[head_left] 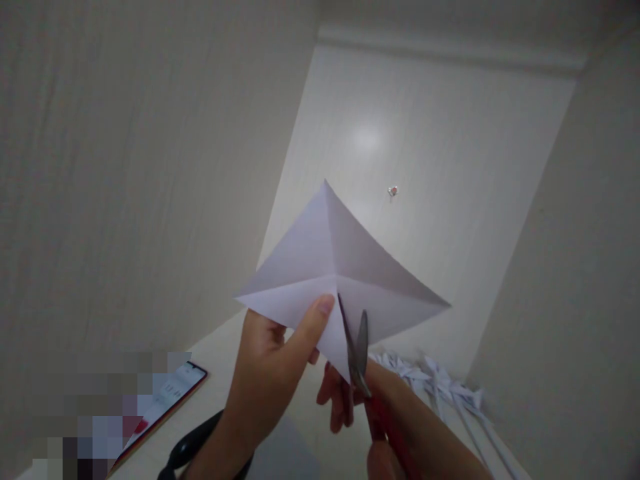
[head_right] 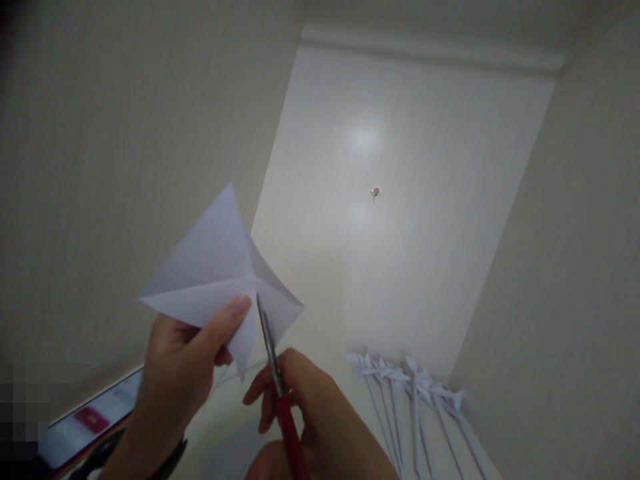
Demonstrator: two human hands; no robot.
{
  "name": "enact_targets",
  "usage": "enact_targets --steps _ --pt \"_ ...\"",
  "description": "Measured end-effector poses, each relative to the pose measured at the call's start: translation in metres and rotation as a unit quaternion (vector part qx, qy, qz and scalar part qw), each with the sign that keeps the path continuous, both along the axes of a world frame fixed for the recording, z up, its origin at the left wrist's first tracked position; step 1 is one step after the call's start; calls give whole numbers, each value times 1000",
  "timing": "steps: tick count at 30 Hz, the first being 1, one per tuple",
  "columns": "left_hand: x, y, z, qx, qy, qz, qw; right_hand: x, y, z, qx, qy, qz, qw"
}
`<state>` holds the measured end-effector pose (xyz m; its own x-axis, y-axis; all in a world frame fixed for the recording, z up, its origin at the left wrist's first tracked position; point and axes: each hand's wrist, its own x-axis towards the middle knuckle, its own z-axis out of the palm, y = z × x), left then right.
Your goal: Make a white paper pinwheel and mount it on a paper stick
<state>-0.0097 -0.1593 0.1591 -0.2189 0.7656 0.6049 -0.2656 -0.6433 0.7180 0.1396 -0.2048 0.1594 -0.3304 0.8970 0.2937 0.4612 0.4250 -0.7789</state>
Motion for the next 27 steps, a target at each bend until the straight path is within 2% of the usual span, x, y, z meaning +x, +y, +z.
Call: enact_targets --steps 2,4,6,7,9,12,15,20,27 --pt "-1 5 -1 5 -19 35 999 11 -4 4 -24 23 -16 999" --pt "-5 12 -1 -1 -21 60 998 27 -3 2 -64 -8 -44 997" --pt "-11 18 -1 2 12 76 997 42 3 -3 -88 -11 -85 992" --pt "-15 21 0 -2 38 75 996 48 7 -6 -71 10 -108 992" --pt "-23 26 1 -5 93 59 994 54 14 -9 -5 42 -108 993" --pt "-33 29 1 -13 160 24 987 49 19 -7 85 82 -129 985" --pt "-37 29 1 -24 208 -23 978 36 20 1 125 95 -148 976" --pt "-37 27 2 -12 272 -80 959 20 17 8 145 103 -125 976" --pt "-41 30 2 -2 284 -63 957 13 11 14 153 28 -186 970"
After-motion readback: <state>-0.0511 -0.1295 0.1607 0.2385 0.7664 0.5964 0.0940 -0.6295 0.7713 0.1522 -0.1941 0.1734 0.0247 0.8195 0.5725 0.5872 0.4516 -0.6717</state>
